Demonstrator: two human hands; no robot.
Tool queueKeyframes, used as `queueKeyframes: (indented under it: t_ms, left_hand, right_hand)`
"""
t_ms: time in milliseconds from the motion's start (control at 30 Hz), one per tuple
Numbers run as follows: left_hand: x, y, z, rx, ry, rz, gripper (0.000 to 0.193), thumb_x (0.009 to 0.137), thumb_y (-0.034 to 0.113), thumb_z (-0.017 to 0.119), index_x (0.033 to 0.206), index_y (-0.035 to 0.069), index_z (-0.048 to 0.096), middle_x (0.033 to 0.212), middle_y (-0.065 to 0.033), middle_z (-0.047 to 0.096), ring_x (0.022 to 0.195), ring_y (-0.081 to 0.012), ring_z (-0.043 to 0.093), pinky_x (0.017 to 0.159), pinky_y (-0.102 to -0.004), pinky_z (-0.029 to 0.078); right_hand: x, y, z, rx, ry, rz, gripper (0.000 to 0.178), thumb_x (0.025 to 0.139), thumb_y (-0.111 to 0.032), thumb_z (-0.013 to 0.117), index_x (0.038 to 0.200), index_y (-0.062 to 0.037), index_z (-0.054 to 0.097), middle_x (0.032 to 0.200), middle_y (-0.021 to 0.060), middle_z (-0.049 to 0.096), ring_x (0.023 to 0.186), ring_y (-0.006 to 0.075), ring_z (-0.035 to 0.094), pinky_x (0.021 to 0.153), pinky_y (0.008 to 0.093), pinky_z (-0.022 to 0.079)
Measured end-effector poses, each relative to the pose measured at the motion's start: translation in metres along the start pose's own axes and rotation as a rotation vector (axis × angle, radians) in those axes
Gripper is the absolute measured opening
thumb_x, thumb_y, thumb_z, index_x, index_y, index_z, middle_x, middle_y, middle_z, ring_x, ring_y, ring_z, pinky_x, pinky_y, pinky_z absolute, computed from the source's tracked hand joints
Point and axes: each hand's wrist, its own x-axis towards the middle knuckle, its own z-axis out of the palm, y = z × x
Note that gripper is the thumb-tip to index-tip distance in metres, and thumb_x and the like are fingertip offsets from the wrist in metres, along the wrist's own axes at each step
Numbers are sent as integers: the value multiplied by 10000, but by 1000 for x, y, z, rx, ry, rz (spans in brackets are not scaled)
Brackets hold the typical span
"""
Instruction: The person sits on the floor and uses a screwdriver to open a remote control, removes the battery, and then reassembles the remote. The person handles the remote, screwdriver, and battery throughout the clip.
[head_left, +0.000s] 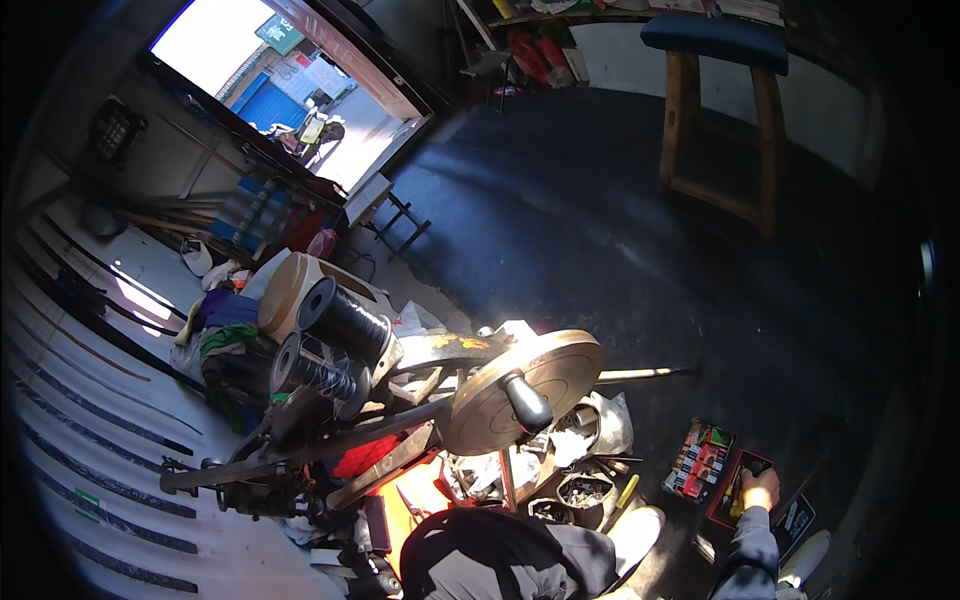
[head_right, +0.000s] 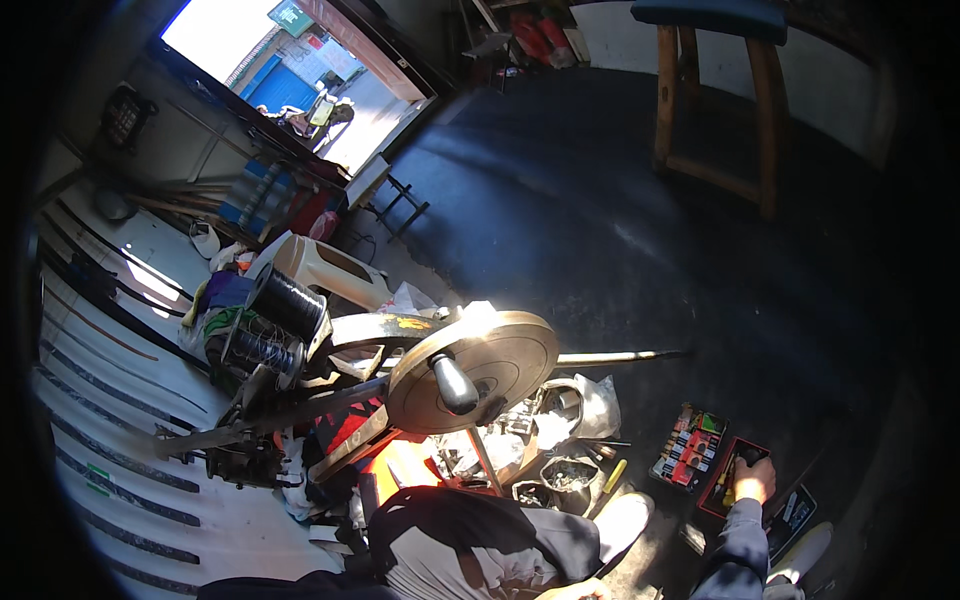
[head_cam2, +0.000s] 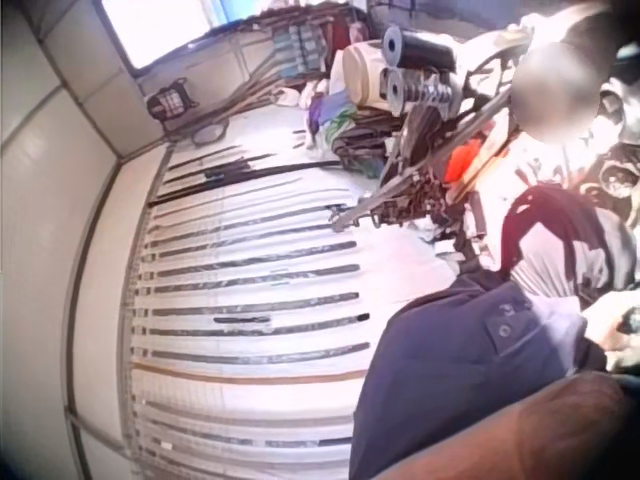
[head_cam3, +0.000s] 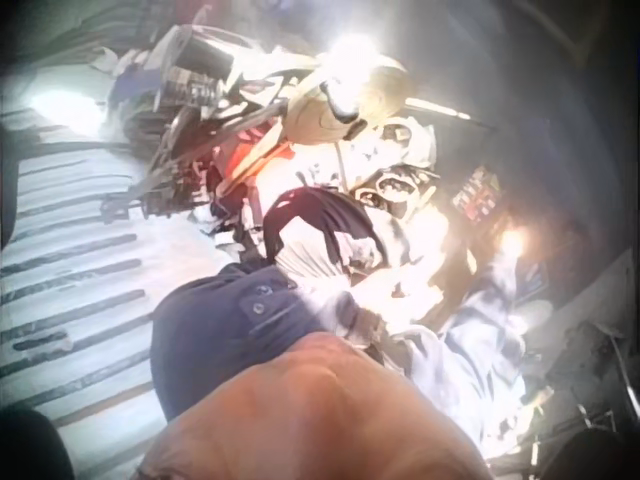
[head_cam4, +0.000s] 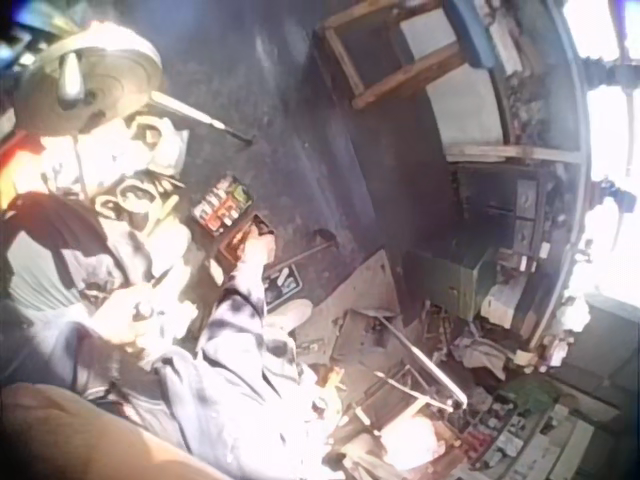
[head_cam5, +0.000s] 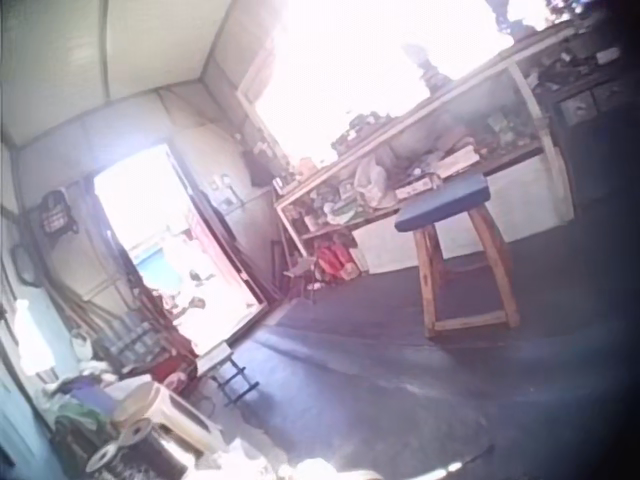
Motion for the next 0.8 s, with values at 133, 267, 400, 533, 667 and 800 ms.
queueKeyframes:
  t_ms: [133,267,400,533,667,800]
  left_hand:
    - [1,0,-3,-10,-7,-23,292,866,260,785,991,70,603,755,-47,589,728,-147,583,732,-299,493]
    - [-2,-4,-3,-8,-17,-25,289,867,267,784,986,73,606,741,-53,584,717,-152,583,724,-302,493]
    - [-10,-6,1,2,-47,-16,288,868,274,782,981,75,608,728,-58,578,705,-158,584,715,-306,493]
    - [-16,-3,5,55,-133,-9,286,869,281,781,975,77,611,714,-63,573,693,-164,585,706,-310,493]
    - [-22,-2,16,133,-61,127,276,813,295,812,926,114,637,730,-131,653,702,-341,666,661,-357,517]
    - [-29,-10,27,307,129,333,407,713,217,895,934,47,597,640,-124,620,580,-245,654,584,-352,505]
  right_hand:
    - [5,-1,-1,70,-75,82,501,726,-393,807,961,37,703,1078,275,694,1046,434,662,924,494,520]
    - [7,4,8,167,-60,81,464,710,-332,781,926,71,702,958,295,704,946,441,694,832,479,542]
    - [1,18,14,697,-159,-15,302,766,-184,711,934,65,673,795,165,712,743,264,705,679,381,551]
    - [-21,23,-27,754,-79,-259,137,787,-87,727,858,-21,630,787,29,636,671,122,574,647,310,496]
    - [-83,12,-111,1113,-179,-361,419,791,-37,749,1144,-50,525,898,56,583,705,140,600,574,301,562]
    - [-166,4,-197,1251,-275,-372,456,850,-66,760,1198,-28,468,912,113,637,639,191,690,543,304,601]
